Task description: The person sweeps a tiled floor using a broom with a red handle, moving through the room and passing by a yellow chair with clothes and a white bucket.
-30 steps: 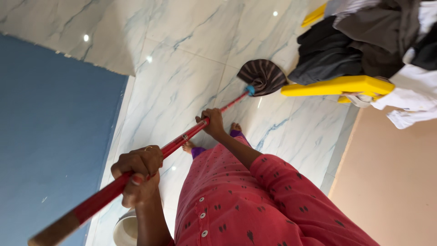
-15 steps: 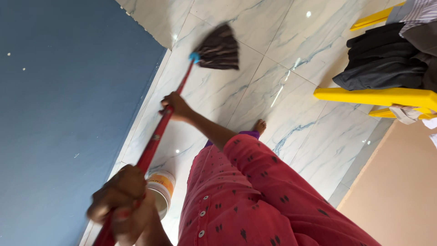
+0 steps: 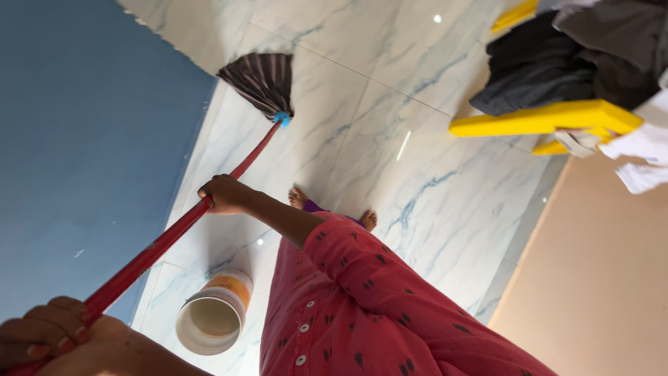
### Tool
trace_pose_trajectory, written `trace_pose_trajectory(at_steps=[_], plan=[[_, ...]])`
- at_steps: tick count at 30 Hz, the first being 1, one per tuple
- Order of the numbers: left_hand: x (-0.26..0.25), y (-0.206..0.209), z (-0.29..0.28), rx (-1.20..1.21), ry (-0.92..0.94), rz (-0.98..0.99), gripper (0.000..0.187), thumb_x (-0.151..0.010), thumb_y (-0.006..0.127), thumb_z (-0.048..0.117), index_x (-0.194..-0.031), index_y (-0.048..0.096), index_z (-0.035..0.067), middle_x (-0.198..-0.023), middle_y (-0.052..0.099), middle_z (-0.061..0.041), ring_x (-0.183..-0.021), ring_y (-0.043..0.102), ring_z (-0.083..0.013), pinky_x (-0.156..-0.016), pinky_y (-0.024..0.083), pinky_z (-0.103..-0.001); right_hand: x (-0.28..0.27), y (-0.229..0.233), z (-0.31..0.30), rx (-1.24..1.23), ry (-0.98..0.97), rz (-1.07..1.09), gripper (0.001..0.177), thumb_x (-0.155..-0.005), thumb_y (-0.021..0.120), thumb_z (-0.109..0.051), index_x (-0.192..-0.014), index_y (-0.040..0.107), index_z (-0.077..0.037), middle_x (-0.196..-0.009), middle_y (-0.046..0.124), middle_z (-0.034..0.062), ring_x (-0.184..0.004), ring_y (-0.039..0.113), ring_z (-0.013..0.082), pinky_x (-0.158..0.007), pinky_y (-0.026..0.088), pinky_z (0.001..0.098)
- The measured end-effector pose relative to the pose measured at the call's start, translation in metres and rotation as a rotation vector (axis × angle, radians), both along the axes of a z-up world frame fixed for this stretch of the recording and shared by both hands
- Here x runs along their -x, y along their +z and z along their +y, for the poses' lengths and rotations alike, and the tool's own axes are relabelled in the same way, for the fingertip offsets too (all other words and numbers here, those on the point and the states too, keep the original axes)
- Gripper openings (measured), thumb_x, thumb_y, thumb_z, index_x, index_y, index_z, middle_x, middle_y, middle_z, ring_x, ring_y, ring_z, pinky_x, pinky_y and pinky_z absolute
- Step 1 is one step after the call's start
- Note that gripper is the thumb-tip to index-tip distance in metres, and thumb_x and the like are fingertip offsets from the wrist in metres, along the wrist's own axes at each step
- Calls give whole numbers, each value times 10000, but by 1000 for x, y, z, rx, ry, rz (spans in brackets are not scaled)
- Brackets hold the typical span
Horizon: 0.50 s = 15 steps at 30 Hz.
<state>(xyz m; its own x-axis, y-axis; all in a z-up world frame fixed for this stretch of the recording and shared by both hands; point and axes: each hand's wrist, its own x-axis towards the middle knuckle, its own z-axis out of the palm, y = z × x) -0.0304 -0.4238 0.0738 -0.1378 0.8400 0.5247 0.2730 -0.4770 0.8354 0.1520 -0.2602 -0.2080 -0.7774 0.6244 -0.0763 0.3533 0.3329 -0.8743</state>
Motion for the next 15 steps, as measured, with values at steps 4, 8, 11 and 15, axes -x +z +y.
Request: trace_pose_trajectory(at_steps=[4,8,11,15], plan=[[-104,-6,3,29,491,-549,553,-1163,422,351,-701,224,120,-583,282,-64,-461,230,-146,-493,216,-297,-73,-14,-1,-62,-155,-38,130,-726,745,-165,-724,648,-78,-691,669,107,-813,646,320,-810,500,434],[-169,9,42,94,338,-430,548,-1121,496,413,-691,271,157,-517,299,-35,-415,257,-125,-441,252,-300,-162,-19,-18,-44,-307,-76,106,-737,726,-165,-743,652,-90,-681,675,111,-817,660,335,-787,516,452],[-204,-1,62,126,224,-614,514,-1103,529,339,-684,283,170,-530,254,7,-412,229,-125,-441,219,-299,-223,-26,-42,-104,-468,-38,202,-717,788,-222,-725,645,-80,-683,657,140,-771,650,364,-715,499,489],[-260,-37,83,205,15,-825,223,-991,524,189,-813,475,64,-547,272,15,-383,258,-117,-377,200,-281,-307,-46,-72,-136,-646,-42,235,-718,798,-232,-700,631,-67,-678,650,159,-727,656,378,-673,502,474]])
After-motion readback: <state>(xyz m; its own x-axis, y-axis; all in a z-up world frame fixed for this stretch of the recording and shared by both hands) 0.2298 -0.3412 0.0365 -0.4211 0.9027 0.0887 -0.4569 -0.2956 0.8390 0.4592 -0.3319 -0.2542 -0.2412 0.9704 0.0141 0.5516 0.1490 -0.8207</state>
